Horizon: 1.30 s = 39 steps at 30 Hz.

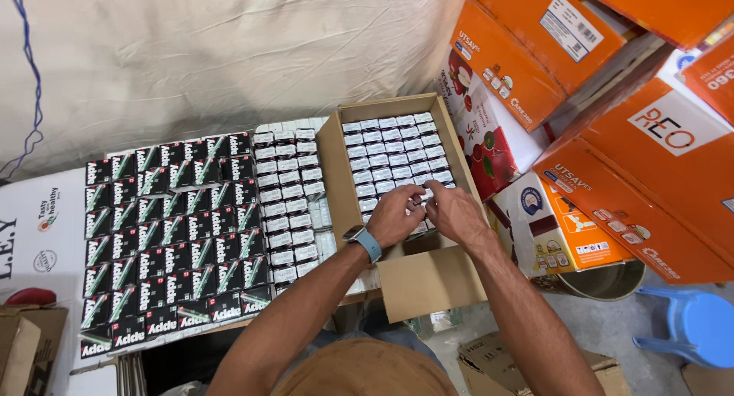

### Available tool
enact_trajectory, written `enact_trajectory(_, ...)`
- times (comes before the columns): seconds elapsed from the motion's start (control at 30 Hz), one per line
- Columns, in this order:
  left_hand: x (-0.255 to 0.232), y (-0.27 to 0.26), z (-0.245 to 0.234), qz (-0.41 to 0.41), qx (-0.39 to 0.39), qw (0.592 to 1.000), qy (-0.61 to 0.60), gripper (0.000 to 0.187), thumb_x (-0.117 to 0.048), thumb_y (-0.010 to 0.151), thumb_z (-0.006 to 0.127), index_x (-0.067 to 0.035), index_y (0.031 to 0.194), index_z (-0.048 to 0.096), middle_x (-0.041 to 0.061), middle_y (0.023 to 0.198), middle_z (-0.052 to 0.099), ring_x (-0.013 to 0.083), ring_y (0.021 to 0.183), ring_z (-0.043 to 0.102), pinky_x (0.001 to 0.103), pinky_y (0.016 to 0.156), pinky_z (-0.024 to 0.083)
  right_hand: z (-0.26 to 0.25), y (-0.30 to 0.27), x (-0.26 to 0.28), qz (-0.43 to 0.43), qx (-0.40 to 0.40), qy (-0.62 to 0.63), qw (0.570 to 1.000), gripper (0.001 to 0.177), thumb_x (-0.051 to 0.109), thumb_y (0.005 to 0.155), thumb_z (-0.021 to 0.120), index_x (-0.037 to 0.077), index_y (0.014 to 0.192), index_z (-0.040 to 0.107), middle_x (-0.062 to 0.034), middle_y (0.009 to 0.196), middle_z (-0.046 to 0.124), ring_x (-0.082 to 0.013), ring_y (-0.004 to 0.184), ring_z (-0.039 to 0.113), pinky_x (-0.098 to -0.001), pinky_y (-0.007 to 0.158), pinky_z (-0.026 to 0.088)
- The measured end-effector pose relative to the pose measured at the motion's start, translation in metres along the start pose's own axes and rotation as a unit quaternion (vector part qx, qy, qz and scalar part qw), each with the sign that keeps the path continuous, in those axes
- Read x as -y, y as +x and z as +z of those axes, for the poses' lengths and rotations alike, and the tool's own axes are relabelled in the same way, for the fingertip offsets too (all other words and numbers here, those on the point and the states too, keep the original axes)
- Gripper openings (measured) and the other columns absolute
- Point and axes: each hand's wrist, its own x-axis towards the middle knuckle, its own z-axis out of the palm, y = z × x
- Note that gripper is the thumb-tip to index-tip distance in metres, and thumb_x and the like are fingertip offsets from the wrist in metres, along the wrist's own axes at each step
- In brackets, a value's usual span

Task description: The person arranges small white boxes into a larger cardboard box. They pick up the small boxes from a flat surface and place them in neat rows inside the larger box, filling it systematically.

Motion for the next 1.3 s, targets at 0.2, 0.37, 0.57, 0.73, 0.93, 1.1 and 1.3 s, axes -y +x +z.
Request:
enact_trajectory(0.2,0.023,-0.041,-0.08,-0.048,-0.108,0.992,-0.045,0.034,-0.015,0.084,0.065,-0.005,0.117,0.069,0.015,0.099,0.071,0.0256,0.088,0.073,0.038,0.083,0.058,0.012,0.018,0.048,-0.155,-0.03,0.056,0.986,0.037,0.02,0.095,0.054,0.01,0.128,0.064,-0.02,0.11,0.075,-0.0456,0.108,0.068,-0.0595,0.09,0.054)
enact_trajectory(0.37,0.072,-0.086,-0.127,-0.096,-0.17,0.981,-0.01,0.03,-0.012,0.084,0.067,-0.002,0.113,0.07,0.019,0.097,0.072,0.0303,0.086,0.074,0.039,0.076,0.06,0.073,0.051,0.072,-0.256,-0.076,0.045,0.963,0.03,0.022,0.093,0.062,0.013,0.12,0.07,-0.0143,0.108,0.075,-0.0397,0.111,0.068,-0.0519,0.096,0.053)
enact_trajectory(0.57,0.099,-0.14,-0.146,-0.161,-0.21,0.964,-0.01,0.033,-0.014,0.084,0.068,-0.002,0.115,0.071,0.02,0.103,0.073,0.0304,0.096,0.074,0.039,0.08,0.061,0.124,0.068,0.109,-0.332,-0.146,-0.021,0.932,0.023,0.023,0.085,0.073,0.018,0.107,0.075,-0.0075,0.113,0.069,-0.0351,0.123,0.06,-0.0488,0.103,0.046)
enact_trajectory(0.73,0.099,-0.145,-0.146,-0.143,-0.214,0.964,0.06,0.034,-0.014,0.088,0.065,-0.003,0.119,0.07,0.02,0.114,0.071,0.0383,0.113,0.067,0.046,0.097,0.055,0.145,0.085,0.125,-0.303,-0.167,-0.109,0.932,0.029,0.024,0.08,0.078,0.017,0.108,0.076,-0.009,0.128,0.06,-0.0408,0.139,0.043,-0.0599,0.113,0.034)
enact_trajectory(0.93,0.112,-0.118,-0.133,-0.11,-0.207,0.952,0.197,0.045,-0.017,0.085,0.068,-0.006,0.129,0.065,0.027,0.146,0.048,0.0495,0.142,0.039,0.063,0.114,0.035,0.151,0.117,0.137,-0.234,-0.104,-0.164,0.953,0.029,0.023,0.082,0.077,0.024,0.11,0.074,-0.0112,0.148,0.046,-0.0441,0.151,0.029,-0.0698,0.117,0.021)
enact_trajectory(1.1,0.114,-0.1,-0.128,-0.185,-0.15,0.928,0.285,0.063,-0.03,0.084,0.067,-0.018,0.145,0.054,0.019,0.162,0.03,0.044,0.151,0.024,0.063,0.119,0.023,0.155,0.138,0.14,-0.194,-0.092,-0.219,0.952,0.032,0.034,0.083,0.079,0.027,0.113,0.072,-0.0082,0.153,0.043,-0.0393,0.155,0.021,-0.0736,0.117,0.012)
enact_trajectory(1.3,0.128,-0.093,-0.123,-0.229,-0.115,0.92,0.295,0.071,-0.041,0.085,0.06,-0.026,0.152,0.042,0.014,0.171,0.005,0.0426,0.156,0.003,0.065,0.121,0.008,0.15,0.135,0.146,-0.201,-0.063,-0.272,0.939,0.039,0.042,0.085,0.076,0.026,0.119,0.065,-0.0099,0.148,0.048,-0.0368,0.152,0.024,-0.0765,0.112,0.012)
